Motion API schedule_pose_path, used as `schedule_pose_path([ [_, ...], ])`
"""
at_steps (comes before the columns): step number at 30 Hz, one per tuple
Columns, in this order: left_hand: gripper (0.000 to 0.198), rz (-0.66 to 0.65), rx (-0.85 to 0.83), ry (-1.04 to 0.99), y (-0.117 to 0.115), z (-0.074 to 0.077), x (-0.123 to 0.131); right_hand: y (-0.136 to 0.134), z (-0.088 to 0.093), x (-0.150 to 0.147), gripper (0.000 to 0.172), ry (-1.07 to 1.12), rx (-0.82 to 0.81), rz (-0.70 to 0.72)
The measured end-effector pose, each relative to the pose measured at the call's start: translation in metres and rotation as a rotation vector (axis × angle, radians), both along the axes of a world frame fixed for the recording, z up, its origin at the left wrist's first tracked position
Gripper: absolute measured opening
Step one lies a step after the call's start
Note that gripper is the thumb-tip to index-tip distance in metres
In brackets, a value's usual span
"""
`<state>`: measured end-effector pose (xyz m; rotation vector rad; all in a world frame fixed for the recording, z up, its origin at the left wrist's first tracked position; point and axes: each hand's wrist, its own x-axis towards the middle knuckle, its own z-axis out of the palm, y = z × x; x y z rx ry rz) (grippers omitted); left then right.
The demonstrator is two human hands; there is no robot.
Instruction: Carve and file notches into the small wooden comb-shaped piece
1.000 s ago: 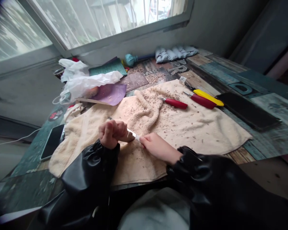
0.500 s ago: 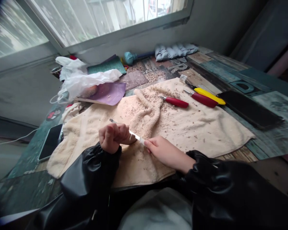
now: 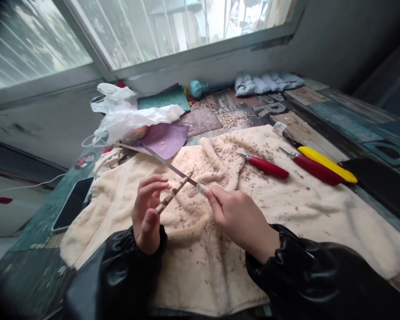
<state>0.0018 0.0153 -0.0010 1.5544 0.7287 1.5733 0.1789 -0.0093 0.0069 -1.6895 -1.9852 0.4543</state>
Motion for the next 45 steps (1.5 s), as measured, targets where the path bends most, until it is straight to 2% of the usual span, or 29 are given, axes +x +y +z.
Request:
schedule_pose_path([
  [3,0.055,-0.101,-0.384,-0.113,0.0,0.0,0.003,0.016,-0.006,0.005,0.032,-0.162,0.219,0.013],
  [6,0.074,-0.208,-0.754,-0.231,0.003,0.0,0.004,0.025,-0.018,0.008,0.029,-0.198,0.318,0.088],
  [9,0.075,-0.298,-0.959,-0.283,0.006,0.002,0.004,0.024,-0.029,0.011,0.026,-0.136,0.368,0.144],
  [12,0.064,-0.437,-1.041,-0.299,0.007,0.003,0.003,0.018,-0.034,0.015,0.02,-0.077,0.419,0.219],
  [15,0.054,-0.563,-1.013,-0.308,0.002,0.002,0.004,0.014,-0.033,0.019,0.014,-0.022,0.433,0.27],
  [19,0.059,-0.498,-0.989,-0.346,-0.009,0.003,0.008,0.012,-0.03,0.022,0.01,0.022,0.429,0.308],
  [23,0.059,-0.58,-1.004,-0.38,-0.014,0.005,0.01,0.012,-0.028,0.022,0.012,0.053,0.405,0.341],
  [27,0.066,-0.585,-0.938,-0.38,-0.014,0.005,0.01,0.01,-0.027,0.023,0.013,0.061,0.387,0.326],
  [30,0.074,-0.52,-0.918,-0.324,-0.014,0.005,0.008,0.008,-0.028,0.024,0.013,0.062,0.403,0.324],
  [34,0.074,-0.413,-0.877,-0.22,-0.015,0.007,0.006,0.009,-0.028,0.024,0.011,0.052,0.422,0.325],
  [38,0.073,-0.401,-0.828,-0.107,-0.015,0.009,0.005,0.011,-0.027,0.024,0.011,0.066,0.462,0.349],
  [45,0.07,-0.142,-0.543,0.149,-0.014,0.004,0.002,0.011,-0.026,0.027,0.01,0.035,0.462,0.367],
])
